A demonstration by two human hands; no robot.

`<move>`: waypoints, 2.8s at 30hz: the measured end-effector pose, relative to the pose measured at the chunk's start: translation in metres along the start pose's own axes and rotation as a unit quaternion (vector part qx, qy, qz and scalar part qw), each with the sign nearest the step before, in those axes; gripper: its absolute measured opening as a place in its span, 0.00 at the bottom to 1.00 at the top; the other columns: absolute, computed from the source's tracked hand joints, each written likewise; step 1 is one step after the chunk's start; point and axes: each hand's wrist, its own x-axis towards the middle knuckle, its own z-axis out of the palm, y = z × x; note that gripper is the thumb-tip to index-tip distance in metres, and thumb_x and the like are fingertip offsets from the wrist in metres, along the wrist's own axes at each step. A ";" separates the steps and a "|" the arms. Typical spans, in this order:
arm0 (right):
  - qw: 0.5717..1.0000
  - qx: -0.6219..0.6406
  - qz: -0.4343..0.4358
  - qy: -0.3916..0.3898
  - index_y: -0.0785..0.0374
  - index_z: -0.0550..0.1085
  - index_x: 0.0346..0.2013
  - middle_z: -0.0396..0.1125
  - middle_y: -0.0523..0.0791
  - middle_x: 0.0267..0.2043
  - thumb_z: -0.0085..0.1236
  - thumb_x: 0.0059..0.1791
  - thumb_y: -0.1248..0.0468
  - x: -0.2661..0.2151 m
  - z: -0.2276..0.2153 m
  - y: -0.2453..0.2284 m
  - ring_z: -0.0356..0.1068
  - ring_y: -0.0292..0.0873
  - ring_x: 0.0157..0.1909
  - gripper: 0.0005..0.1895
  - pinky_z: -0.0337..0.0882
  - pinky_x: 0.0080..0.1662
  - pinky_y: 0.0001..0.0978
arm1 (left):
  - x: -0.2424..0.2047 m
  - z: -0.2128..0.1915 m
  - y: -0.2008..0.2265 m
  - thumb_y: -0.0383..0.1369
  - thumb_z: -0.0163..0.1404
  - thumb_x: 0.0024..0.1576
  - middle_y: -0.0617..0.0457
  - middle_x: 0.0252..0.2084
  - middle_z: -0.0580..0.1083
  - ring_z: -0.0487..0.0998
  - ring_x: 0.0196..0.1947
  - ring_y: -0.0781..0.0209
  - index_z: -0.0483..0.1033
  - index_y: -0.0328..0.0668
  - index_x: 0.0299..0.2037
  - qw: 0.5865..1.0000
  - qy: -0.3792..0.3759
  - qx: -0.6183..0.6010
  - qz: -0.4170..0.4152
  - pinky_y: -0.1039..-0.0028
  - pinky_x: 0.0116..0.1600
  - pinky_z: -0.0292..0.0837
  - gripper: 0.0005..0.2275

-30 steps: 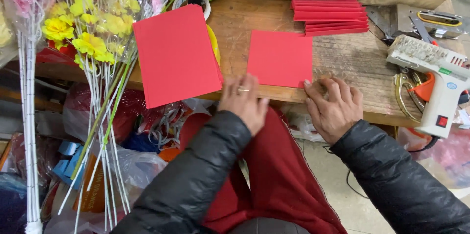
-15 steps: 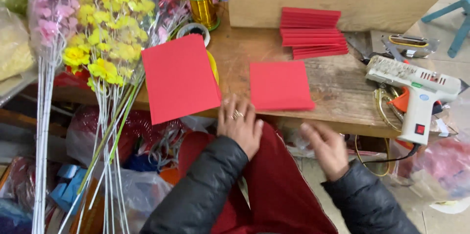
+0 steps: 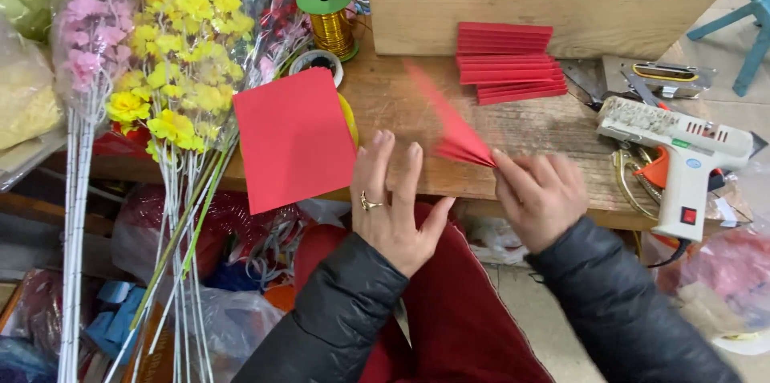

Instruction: Folding small red paper strips into accordion-like shapes for decorations.

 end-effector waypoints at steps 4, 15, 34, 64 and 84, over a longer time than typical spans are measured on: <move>0.984 -0.081 -0.160 -0.007 0.44 0.83 0.43 0.66 0.38 0.38 0.61 0.48 0.61 0.033 -0.001 0.002 0.69 0.47 0.46 0.12 0.68 0.49 0.42 | -0.005 0.018 -0.022 0.41 0.62 0.56 0.37 0.72 0.62 0.62 0.74 0.29 0.66 0.50 0.73 0.991 -0.073 0.068 0.086 0.37 0.72 0.62 0.33; 0.964 0.164 -0.034 -0.206 0.50 0.83 0.45 0.72 0.38 0.43 0.62 0.54 0.55 -0.008 0.052 0.049 0.71 0.49 0.53 0.08 0.67 0.51 0.40 | -0.102 0.128 -0.095 0.45 0.51 0.64 0.57 0.39 0.78 0.81 0.45 0.53 0.82 0.57 0.52 0.984 -0.176 -0.007 0.024 0.63 0.47 0.78 0.12; 0.917 0.214 0.186 -0.281 0.49 0.84 0.44 0.67 0.45 0.45 0.69 0.51 0.56 -0.025 0.078 0.050 0.71 0.55 0.53 0.08 0.73 0.55 0.48 | -0.099 0.122 -0.114 0.51 0.52 0.63 0.62 0.42 0.72 0.77 0.48 0.55 0.83 0.64 0.47 0.960 -0.274 -0.026 -0.059 0.65 0.51 0.79 0.12; 0.983 0.082 -0.021 -0.163 0.49 0.80 0.58 0.71 0.40 0.56 0.58 0.56 0.58 -0.055 0.046 0.028 0.67 0.47 0.63 0.16 0.65 0.57 0.40 | -0.074 0.069 0.022 0.59 0.45 0.59 0.15 0.72 0.51 0.45 0.75 0.14 0.57 0.32 0.74 0.903 -0.369 0.097 -0.199 0.32 0.75 0.33 0.41; 0.979 0.105 0.080 -0.154 0.58 0.75 0.66 0.68 0.47 0.63 0.65 0.51 0.63 -0.050 0.020 0.026 0.64 0.59 0.68 0.27 0.66 0.67 0.51 | -0.089 0.074 0.021 0.59 0.55 0.53 0.12 0.72 0.45 0.42 0.74 0.10 0.57 0.47 0.76 0.918 -0.311 0.134 -0.209 0.32 0.73 0.37 0.43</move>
